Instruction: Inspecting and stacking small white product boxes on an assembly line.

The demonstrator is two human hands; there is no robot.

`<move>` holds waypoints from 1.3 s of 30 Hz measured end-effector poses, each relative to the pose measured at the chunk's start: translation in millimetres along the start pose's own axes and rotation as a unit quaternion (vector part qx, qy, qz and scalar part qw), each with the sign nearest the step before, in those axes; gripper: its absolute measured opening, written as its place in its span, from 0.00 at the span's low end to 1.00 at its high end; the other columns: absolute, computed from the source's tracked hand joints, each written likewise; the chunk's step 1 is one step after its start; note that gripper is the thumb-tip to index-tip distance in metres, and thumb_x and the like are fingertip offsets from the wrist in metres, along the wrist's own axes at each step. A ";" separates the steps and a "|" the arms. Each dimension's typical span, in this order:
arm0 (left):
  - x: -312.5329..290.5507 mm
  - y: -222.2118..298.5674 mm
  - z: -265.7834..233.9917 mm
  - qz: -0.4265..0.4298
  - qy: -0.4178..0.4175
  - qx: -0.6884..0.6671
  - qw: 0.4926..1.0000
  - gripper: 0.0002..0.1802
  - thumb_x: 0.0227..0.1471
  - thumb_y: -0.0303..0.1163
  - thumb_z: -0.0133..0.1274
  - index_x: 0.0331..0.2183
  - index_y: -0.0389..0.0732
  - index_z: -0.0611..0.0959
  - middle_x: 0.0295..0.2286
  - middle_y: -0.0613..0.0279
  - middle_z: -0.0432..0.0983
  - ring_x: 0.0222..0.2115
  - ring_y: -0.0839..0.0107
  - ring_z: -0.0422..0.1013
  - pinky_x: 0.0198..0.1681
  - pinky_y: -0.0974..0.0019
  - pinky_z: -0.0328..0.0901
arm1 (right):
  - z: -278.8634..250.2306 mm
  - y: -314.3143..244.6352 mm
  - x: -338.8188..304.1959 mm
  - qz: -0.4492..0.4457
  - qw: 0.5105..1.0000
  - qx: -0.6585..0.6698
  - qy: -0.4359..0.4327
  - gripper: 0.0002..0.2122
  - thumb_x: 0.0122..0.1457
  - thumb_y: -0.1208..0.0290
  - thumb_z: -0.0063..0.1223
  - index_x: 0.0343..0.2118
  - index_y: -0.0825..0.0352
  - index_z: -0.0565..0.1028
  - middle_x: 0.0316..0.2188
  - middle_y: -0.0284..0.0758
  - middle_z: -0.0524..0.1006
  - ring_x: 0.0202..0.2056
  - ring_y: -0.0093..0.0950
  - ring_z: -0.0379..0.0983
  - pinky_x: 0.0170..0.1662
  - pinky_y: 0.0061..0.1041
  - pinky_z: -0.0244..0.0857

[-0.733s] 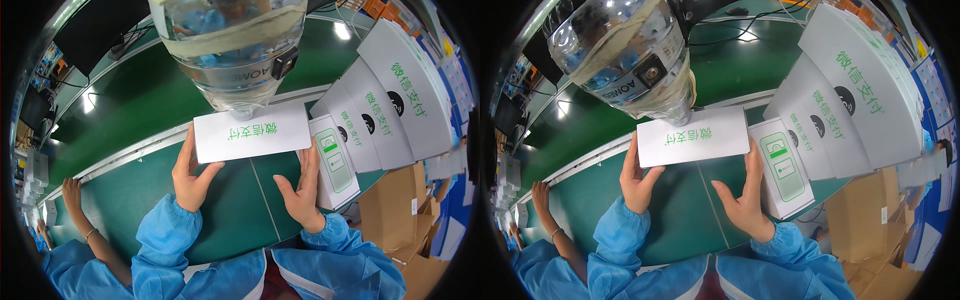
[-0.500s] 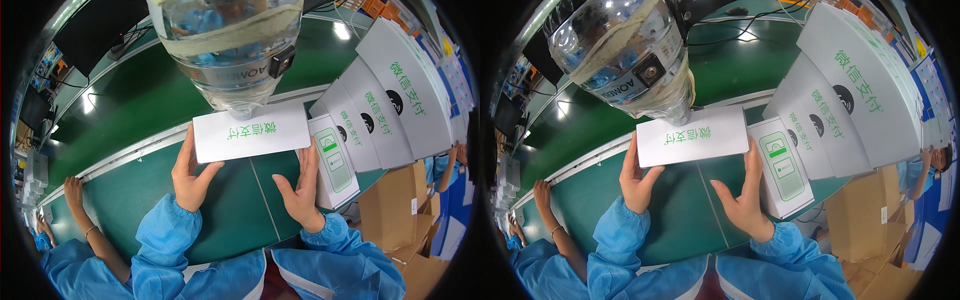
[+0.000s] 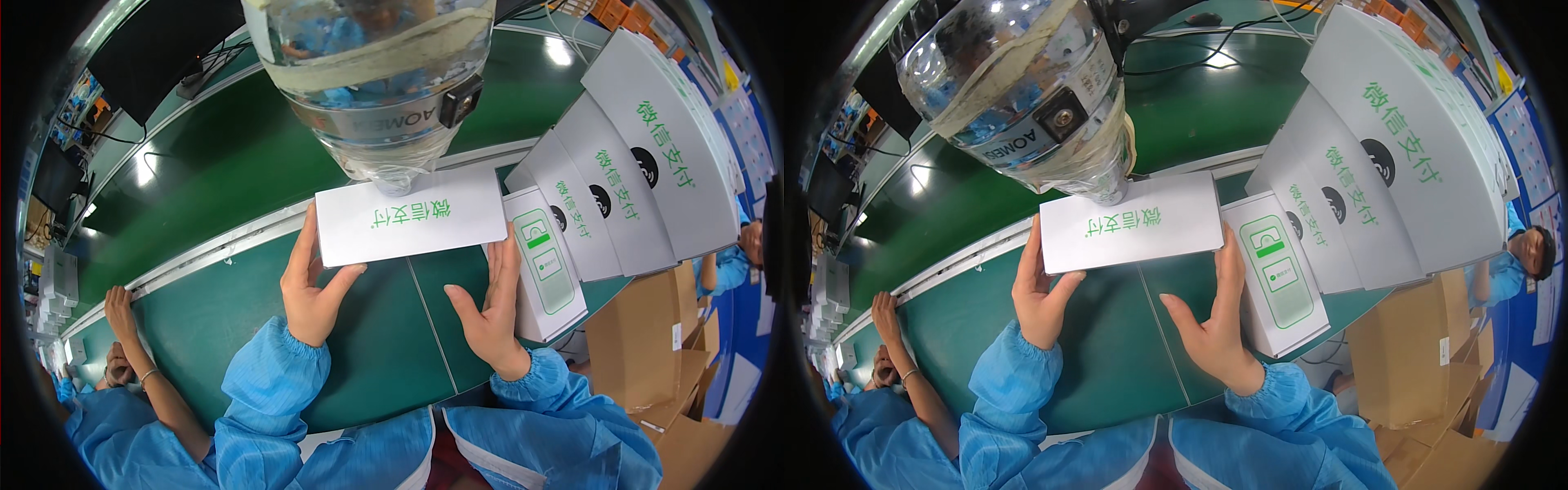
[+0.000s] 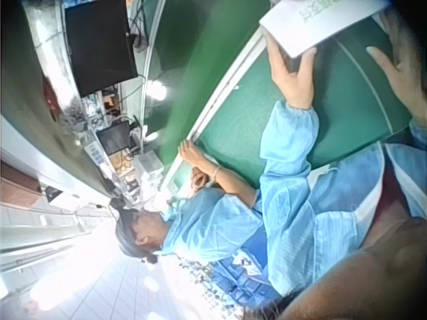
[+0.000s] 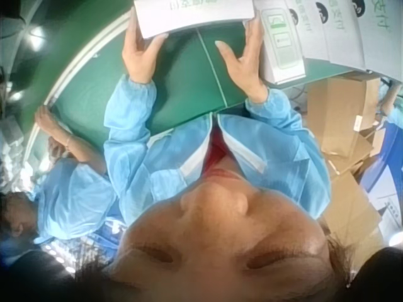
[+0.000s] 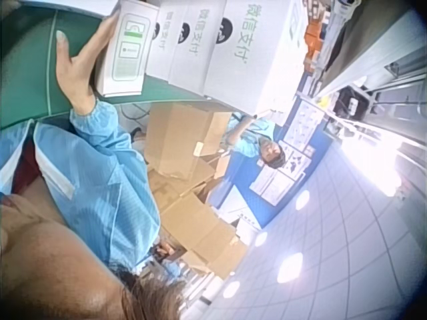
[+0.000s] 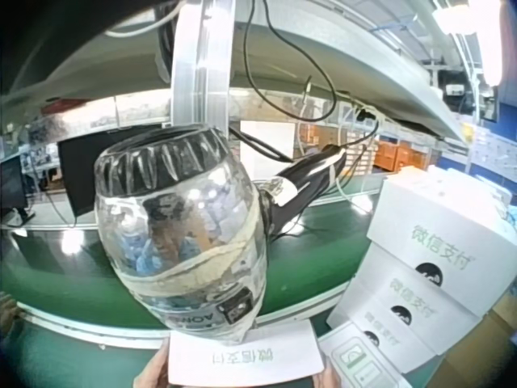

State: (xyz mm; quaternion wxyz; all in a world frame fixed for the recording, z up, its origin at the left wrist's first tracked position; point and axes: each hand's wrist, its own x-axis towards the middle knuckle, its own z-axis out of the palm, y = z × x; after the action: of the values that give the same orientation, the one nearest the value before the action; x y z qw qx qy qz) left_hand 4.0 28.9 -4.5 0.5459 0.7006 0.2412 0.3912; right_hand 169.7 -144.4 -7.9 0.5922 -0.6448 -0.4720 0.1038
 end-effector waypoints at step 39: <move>-67.9 45.5 17.7 0.441 -0.122 0.128 0.880 0.14 0.43 0.32 0.67 0.34 0.39 0.85 0.27 0.61 0.78 0.28 0.64 0.76 0.32 0.68 0.71 | 6.4 -5.2 -16.3 0.038 0.994 -0.037 -0.093 0.42 0.56 0.71 0.64 0.68 0.73 0.48 0.65 0.52 0.54 0.66 0.48 0.52 0.65 0.39 0.52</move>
State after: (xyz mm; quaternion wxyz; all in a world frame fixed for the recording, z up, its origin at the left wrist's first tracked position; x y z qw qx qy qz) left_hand -24.9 -46.3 17.8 0.2473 0.8405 -0.1126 0.4687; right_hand 154.1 -152.8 -12.1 0.5167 -0.6715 -0.5036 0.1686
